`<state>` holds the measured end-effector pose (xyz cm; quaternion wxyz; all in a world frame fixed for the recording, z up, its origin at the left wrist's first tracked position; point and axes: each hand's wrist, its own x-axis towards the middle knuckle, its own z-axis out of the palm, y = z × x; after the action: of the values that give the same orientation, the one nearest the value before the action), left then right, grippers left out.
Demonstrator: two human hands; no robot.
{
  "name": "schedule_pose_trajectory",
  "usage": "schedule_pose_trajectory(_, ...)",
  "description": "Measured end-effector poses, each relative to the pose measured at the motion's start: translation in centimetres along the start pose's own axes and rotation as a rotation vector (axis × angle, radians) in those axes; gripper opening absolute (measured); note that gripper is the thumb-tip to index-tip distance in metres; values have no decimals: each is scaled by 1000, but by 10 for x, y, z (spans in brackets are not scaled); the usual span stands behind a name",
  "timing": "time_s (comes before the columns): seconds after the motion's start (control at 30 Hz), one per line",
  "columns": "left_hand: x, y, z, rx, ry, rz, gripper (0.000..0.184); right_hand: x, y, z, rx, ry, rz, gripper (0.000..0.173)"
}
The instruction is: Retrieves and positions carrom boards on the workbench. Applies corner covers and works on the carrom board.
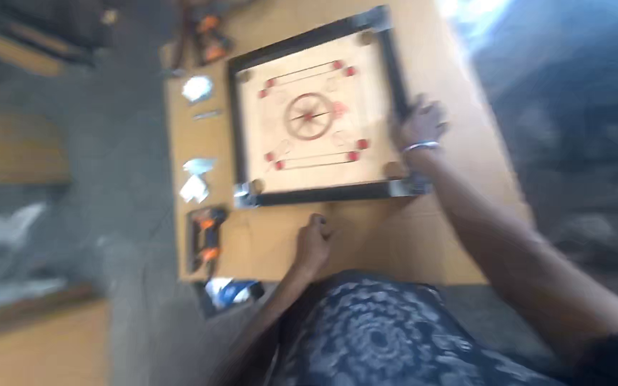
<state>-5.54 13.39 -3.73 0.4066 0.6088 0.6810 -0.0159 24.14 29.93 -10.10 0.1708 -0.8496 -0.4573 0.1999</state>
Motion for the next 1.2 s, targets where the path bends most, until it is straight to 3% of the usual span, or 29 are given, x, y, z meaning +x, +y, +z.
schedule_pose_trajectory(0.07, -29, -46, 3, -76, 12, -94, 47, -4, -6, 3, -4, -26, -40, 98)
schedule_pose_trajectory(0.17, -52, -95, 8, -154, -5, -173, 43, -49, 7, 0, -4, -15, -67, 109)
schedule_pose_trajectory(0.3, -58, -122, -5, -226, 76, -204, 40, -101, 28, 9, -53, 48, 3, 109)
schedule_pose_trajectory(0.4, -47, -135, -31, -212, 162, -83, 36, -114, 21, 11, -91, 101, 53, 104)
schedule_pose_trajectory(0.5, -35, -158, -67, -84, 291, 119, 35, -141, 7, 17, -152, 131, -25, 98)
schedule_pose_trajectory(0.6, -10, -179, -106, 65, 360, 204, 48, -192, -8, 41, -214, 153, -164, 73)
schedule_pose_trajectory(0.67, 14, -198, -116, 147, 430, 260, 58, -227, -16, 61, -243, 122, -221, 69)
schedule_pose_trajectory(0.8, 43, -238, -103, 250, 420, 305, 67, -266, -34, 82, -286, 61, -152, 76)
schedule_pose_trajectory(0.9, 51, -264, -81, 306, 649, 449, 69, -277, -47, 76, -234, 15, -194, 70)
schedule_pose_trajectory(1.0, 55, -268, -74, 285, 788, 511, 70, -278, -53, 73, -235, -30, -218, 68)
schedule_pose_trajectory(1.2, 46, -262, -71, 279, 753, 471, 65, -261, -50, 78, -239, 20, -224, 66)
